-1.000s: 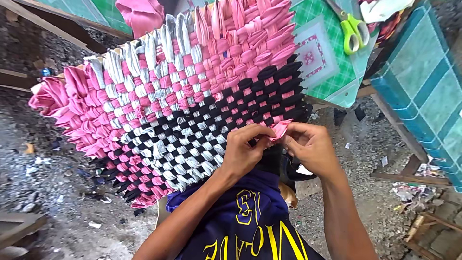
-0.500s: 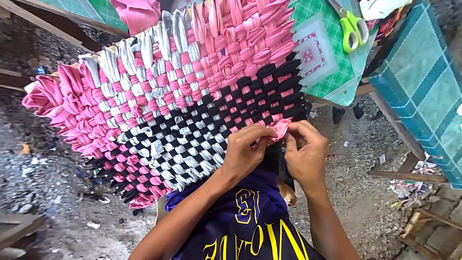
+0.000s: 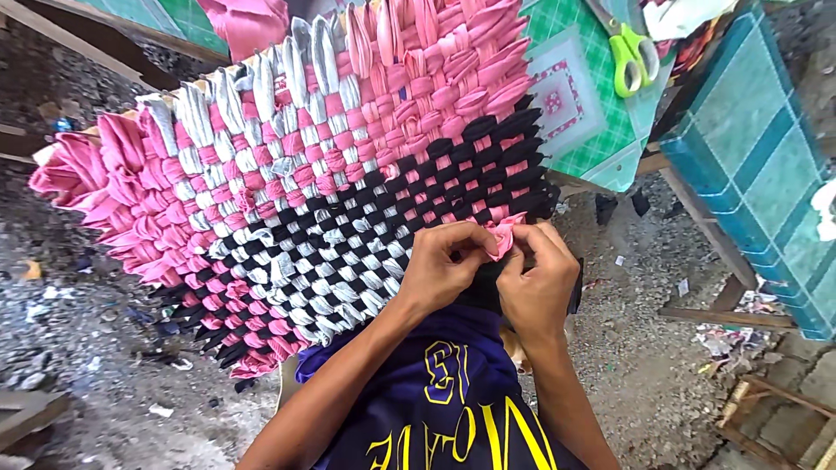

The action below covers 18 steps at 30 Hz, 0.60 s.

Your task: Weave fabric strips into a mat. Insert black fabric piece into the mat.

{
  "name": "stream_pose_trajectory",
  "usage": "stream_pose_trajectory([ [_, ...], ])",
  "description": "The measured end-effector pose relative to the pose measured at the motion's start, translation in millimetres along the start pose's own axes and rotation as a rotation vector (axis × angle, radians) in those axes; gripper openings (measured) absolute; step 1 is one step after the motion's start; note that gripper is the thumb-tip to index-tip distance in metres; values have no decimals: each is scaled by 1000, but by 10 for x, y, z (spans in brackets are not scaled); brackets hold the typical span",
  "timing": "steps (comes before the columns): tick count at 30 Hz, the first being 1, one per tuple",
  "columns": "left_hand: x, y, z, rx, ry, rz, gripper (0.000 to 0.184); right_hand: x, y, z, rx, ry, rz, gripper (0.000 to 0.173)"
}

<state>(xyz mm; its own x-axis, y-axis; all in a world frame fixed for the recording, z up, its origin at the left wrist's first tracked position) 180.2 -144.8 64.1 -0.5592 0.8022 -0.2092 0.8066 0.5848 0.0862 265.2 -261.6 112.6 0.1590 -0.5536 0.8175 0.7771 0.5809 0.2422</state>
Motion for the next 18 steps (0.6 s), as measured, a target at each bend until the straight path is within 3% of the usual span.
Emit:
stream_pose_trajectory([
  [6, 52, 13, 16, -9, -52, -133, 11, 88, 72, -67, 15, 137, 127, 26],
  [10, 43, -3, 2, 6, -67, -172, 15, 185, 42, -140, 58, 80, 158, 20],
  [18, 17, -35, -18, 29, -12, -195, 28, 155, 53, -175, 70, 9, 55, 15],
])
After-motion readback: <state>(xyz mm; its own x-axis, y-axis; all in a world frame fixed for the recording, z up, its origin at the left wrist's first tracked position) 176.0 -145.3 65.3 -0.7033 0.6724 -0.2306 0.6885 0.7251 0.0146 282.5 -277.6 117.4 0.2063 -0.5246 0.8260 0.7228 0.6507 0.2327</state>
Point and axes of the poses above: each hand's wrist, its own y-axis towards the middle knuckle, its own x-axis out of the back of the hand, z = x × y, the point moved 4 cm from there along y, towards the middle knuckle, and after that the axes turned 5 degrees about -z, right-handed, at the moved point
